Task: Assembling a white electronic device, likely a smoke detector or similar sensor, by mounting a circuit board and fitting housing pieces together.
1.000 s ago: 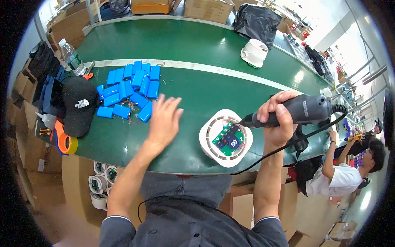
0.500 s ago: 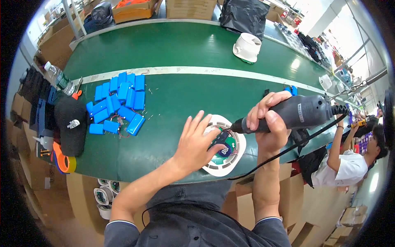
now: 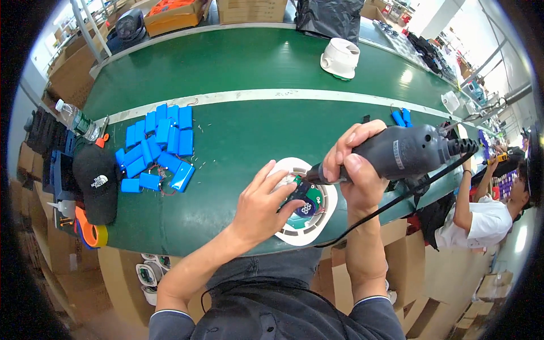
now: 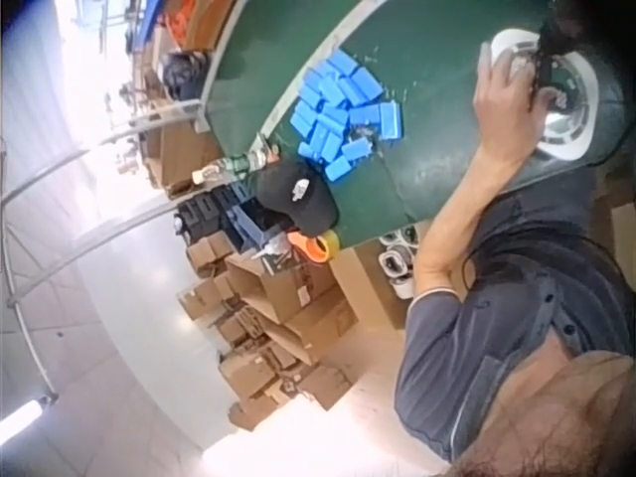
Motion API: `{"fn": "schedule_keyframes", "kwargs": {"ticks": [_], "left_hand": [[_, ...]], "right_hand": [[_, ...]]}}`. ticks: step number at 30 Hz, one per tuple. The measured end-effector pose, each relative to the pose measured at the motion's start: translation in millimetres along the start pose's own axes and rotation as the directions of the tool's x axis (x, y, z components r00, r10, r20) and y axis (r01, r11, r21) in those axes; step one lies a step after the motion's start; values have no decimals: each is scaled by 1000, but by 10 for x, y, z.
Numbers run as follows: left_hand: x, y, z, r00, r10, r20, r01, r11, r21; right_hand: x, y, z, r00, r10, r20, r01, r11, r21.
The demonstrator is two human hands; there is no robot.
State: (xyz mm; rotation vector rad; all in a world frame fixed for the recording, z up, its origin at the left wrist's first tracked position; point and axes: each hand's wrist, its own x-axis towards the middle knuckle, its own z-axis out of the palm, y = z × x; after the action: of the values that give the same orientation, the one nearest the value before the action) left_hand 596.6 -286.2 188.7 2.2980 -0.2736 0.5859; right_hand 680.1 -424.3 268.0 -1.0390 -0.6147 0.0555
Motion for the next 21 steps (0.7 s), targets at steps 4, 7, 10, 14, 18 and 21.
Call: {"fn": "schedule_keyframes", "kwargs": {"ticks": [4,7,10,14,18,21], "left_hand": [[7,-5,-4,1000,12,-2,-12,1000,-8],[8,-7,2,1000,20,3,-20,1000,-12],[6,-18,14,1000,25,3,-25,1000,-11],[9,-10,12,999,26,-36,-27,1000,-6],[16,-26,14,1000,29,6,-29,999,-15],[41,-4,-3,1000,28,10,-28,999,-33]], "right_hand": [[3,20,-5,1000,-5,13,5,1000,0],[54,27,3,996,52,73,-51,999,-18],[147,60,61,985,121,120,-105,985,-133],[243,64,161,977,159,141,-117,957,-264],[228,23,127,985,150,84,-126,962,-241],[207,23,74,989,122,86,-106,979,-172]]}}
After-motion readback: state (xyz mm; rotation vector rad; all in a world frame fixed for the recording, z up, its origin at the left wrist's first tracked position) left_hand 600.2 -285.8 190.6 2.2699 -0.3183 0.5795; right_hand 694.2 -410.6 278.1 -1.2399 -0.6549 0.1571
